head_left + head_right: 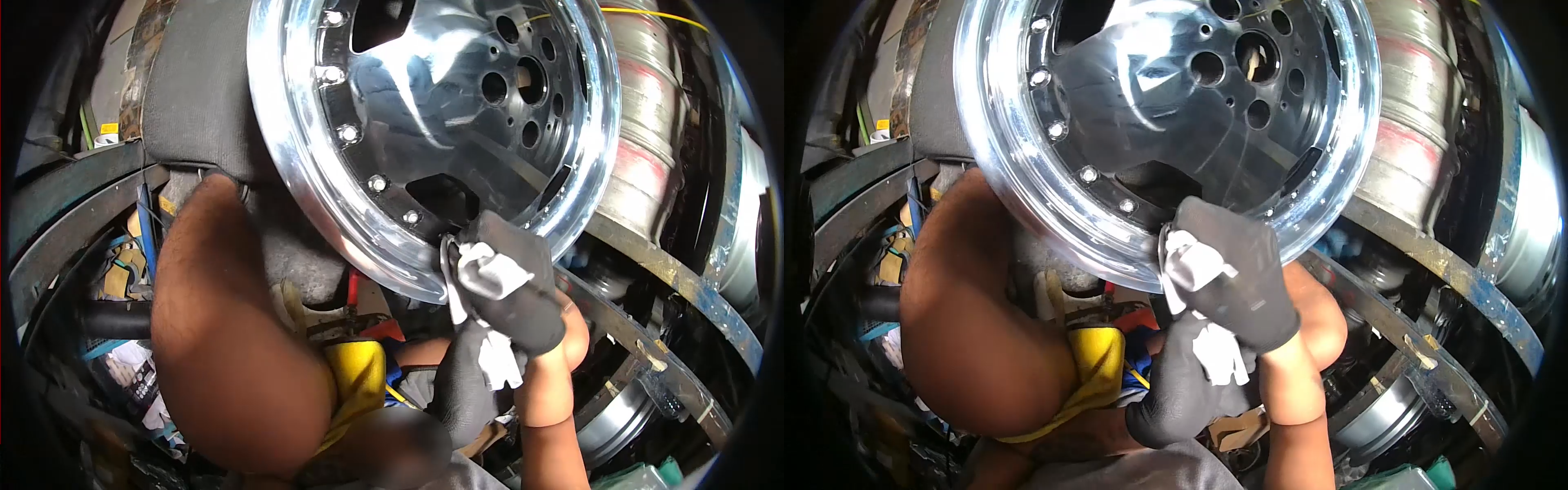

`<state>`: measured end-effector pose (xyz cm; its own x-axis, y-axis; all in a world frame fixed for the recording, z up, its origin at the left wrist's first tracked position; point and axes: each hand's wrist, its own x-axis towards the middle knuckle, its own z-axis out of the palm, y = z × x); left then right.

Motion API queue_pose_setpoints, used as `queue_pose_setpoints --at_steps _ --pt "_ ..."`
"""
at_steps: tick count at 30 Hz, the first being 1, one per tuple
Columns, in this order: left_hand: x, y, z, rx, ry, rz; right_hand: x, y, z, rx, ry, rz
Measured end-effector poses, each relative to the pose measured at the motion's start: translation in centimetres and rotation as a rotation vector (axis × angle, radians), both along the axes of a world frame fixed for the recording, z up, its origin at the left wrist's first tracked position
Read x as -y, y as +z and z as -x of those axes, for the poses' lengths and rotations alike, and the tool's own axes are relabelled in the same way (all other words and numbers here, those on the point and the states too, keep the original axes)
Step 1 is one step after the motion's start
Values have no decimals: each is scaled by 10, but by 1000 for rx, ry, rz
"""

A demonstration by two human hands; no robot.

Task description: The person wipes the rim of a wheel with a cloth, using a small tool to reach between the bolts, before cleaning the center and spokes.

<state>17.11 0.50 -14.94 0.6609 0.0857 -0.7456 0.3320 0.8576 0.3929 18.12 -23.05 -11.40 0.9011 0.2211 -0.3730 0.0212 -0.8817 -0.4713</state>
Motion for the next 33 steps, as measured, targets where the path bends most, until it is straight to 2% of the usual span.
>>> queue_pose_setpoints --at_steps 1,5,7,10,13,16,18,20,22,24,25,26,27,30,33 --pt "-2 0 0 -1 1 15 13 -5 -3 5 30 -88" --pt "-4 1 -1 4 -10 -7 24 -18 4 62 40 -32" --pt "-4 2 1 1 0 -13 12 -15 9 130 -78 -105" --pt "-6 3 0 -5 -7 -12 1 -8 16 162 2 22" --pt "-4 6 -2 -15 -22 -28 -6 0 13 79 -36 29" --pt "-5 10 -4 -20 -18 -49 -1 -5 12 117 13 -3" --pt "-7 14 -7 -29 -22 -67 12 -7 6 81 63 -58" --pt "-6 20 -13 -42 -42 -88 34 -17 5 -88 -173 -526" --pt "-6 29 -22 -67 -66 -115 48 -4 5 -69 -29 -248" --pt "-1 40 -30 -127 -98 -144 40 -10 21 28 -302 -374" --pt "7 47 -33 -184 -140 -161 33 -9 23 99 -262 -272" --pt "16 50 -33 -231 -175 -167 29 -10 22 140 -226 -275" --pt "29 53 -28 -188 -200 -141 28 -10 21 131 -200 -236" --pt "70 45 -4 187 -276 -11 25 -10 17 106 -151 -183" --pt "74 40 3 211 -289 85 23 -11 15 61 -150 -173"
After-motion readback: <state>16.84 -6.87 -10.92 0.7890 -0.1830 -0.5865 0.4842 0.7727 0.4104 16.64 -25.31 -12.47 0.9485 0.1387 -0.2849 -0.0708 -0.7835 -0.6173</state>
